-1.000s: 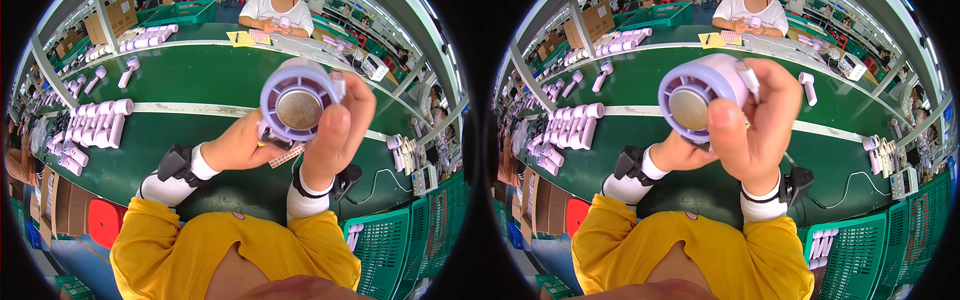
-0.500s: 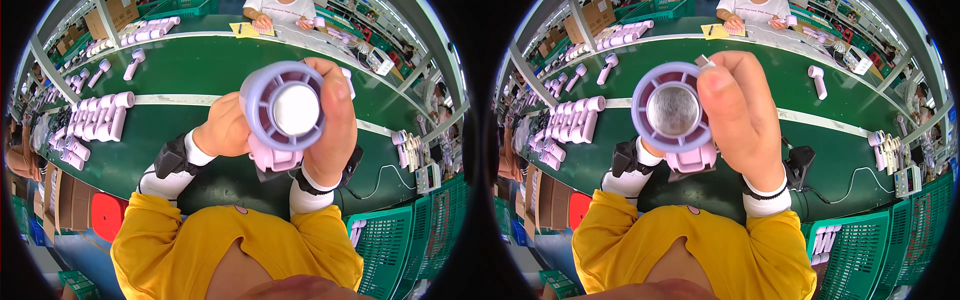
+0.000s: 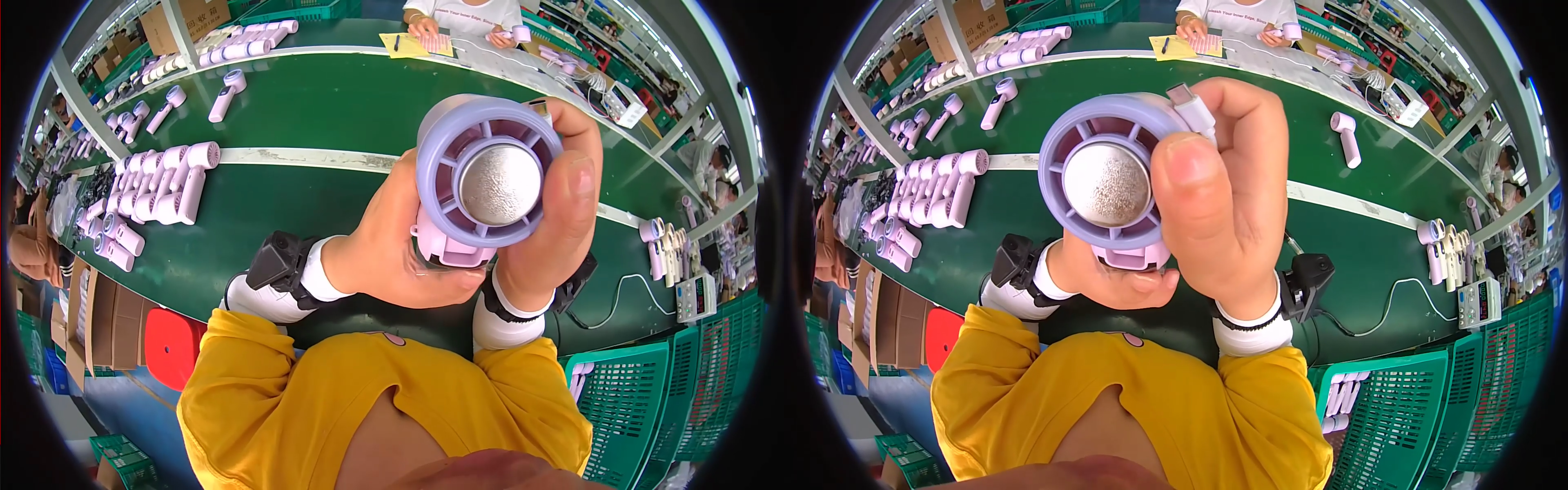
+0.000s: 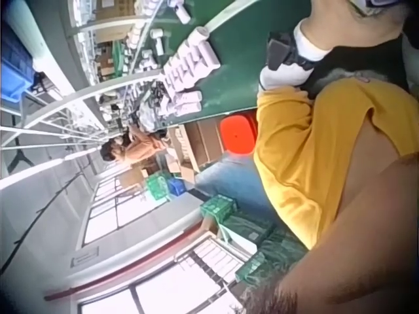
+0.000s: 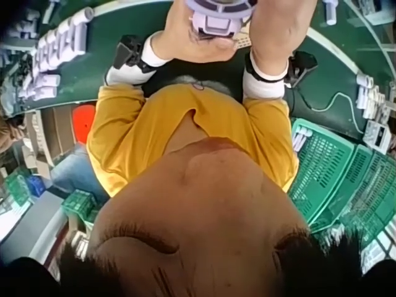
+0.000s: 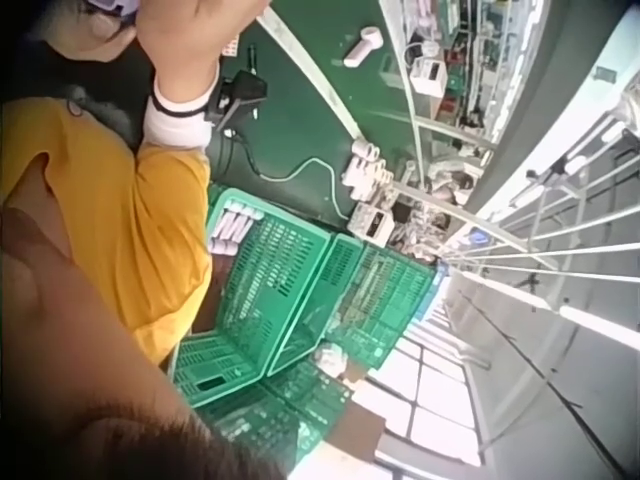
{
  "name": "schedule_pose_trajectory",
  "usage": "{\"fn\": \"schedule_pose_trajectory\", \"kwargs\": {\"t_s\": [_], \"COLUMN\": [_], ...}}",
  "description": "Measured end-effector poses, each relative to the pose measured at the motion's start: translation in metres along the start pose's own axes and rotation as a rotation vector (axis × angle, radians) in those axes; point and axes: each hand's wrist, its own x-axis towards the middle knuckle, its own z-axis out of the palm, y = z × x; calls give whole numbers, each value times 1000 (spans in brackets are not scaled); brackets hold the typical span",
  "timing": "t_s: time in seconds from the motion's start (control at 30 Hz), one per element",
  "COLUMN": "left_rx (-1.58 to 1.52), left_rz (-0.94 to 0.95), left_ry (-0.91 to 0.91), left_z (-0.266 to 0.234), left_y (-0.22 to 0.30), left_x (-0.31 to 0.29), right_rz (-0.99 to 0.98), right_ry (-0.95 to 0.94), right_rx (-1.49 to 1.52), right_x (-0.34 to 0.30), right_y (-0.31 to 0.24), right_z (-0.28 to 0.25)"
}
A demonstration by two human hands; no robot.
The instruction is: The person tests handheld fans by picking them up, pressing the power button to cycle through speed settings, and checking the digital display. They then hold a USB cable to each fan's charging port before placing the fans back onto the assembly line.
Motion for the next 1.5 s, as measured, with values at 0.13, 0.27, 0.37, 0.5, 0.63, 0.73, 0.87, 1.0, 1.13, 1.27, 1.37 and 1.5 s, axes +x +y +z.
{"fn": "schedule_pose_trajectory", "kwargs": {"t_s": [0.13, 0.27, 0.37, 0.5, 0.63, 0.73, 0.87, 1.0, 1.13, 1.27, 1.37, 1.5], "left_rx": [-51, -12, -2, -4, -77, -299, -328, -782, -800, -1041, -1366, -794], "left_rz": [-57, -35, 6, 23, -77, -251, -84, -484, -442, -533, -475, 11], "left_ry": [20, 35, 65, 68, -20, -96, -206, -353, -349, -276, -212, -200], "left_z": [-1, 0, 0, -4, -8, -10, -10, -7, -7, -13, -38, -63], "left_y": [2, -3, -7, -9, 0, 8, 9, 16, 10, 15, 30, 54], "left_x": [-4, -4, -4, -2, 6, 12, 11, 13, 16, 15, 23, 3], "right_rz": [22, 31, 36, 38, 22, 33, 152, -71, -336, -155, -152, -172], "right_ry": [-2, -14, -34, -22, 78, 173, 256, 364, 288, 183, 88, 175], "right_rx": [-7, -15, -30, 17, 54, -104, 51, -26, -218, -223, -158, -162], "right_x": [-1, 1, 1, 1, 4, 7, 14, 14, 16, 15, 16, 16], "right_y": [0, 1, 2, 4, 5, 4, 4, 11, 17, 14, 13, 1], "right_z": [4, 2, 2, 5, 3, -3, -10, -8, -8, -5, -14, -28]}}
